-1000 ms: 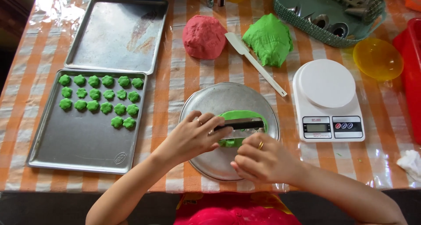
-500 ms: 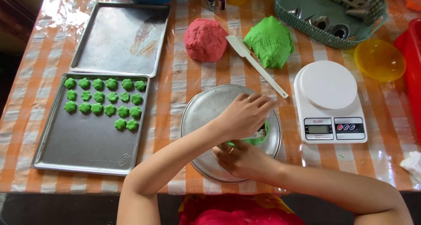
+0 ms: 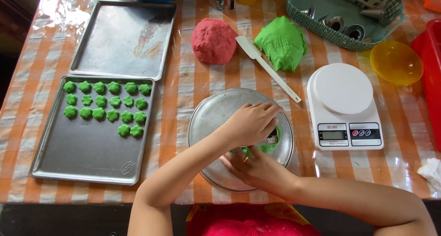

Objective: Molding green dough into small flower shapes using a rolling pin and a metal mold on a production table.

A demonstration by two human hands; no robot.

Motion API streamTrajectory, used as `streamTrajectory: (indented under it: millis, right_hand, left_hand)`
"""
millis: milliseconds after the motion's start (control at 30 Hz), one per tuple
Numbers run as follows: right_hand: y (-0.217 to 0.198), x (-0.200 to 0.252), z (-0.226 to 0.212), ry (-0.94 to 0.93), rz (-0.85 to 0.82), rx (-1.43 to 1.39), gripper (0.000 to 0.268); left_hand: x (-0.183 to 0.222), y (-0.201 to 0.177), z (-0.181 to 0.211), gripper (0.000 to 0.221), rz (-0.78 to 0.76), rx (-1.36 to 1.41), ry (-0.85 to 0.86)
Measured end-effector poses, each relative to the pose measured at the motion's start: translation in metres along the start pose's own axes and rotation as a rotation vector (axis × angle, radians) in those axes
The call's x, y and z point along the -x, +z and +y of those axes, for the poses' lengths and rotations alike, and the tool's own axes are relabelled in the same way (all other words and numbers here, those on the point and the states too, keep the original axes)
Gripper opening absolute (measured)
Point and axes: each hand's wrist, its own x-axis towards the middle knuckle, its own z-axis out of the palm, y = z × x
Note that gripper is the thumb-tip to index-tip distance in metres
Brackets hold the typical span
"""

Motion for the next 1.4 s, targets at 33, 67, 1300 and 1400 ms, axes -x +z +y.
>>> streamTrajectory:
  millis: [33,67,1300,1400]
  right_hand:
    - [-0.002,0.000,-0.001,-0.009,-0.012,-0.015,0.070]
    - [0.000,0.001,-0.002,-0.010,-0.012,-0.015,0.070]
    - [-0.008,0.070,0.025,0.367,0.195,-0.535,0.016]
    - [-0.013,0.057,0.019,0.443,0.218,-0.506,0.023]
  left_hand:
    - [0.001,0.000,0.000,0.029,-0.003,0.017,-0.013]
    - [0.001,0.001,0.000,0.029,-0.002,0.017,-0.014]
    - [-0.001,0.001,-0.003,0.034,-0.001,0.016,-0.015]
    - [0.001,0.004,-0.004,0.033,-0.021,0.027,-0.025]
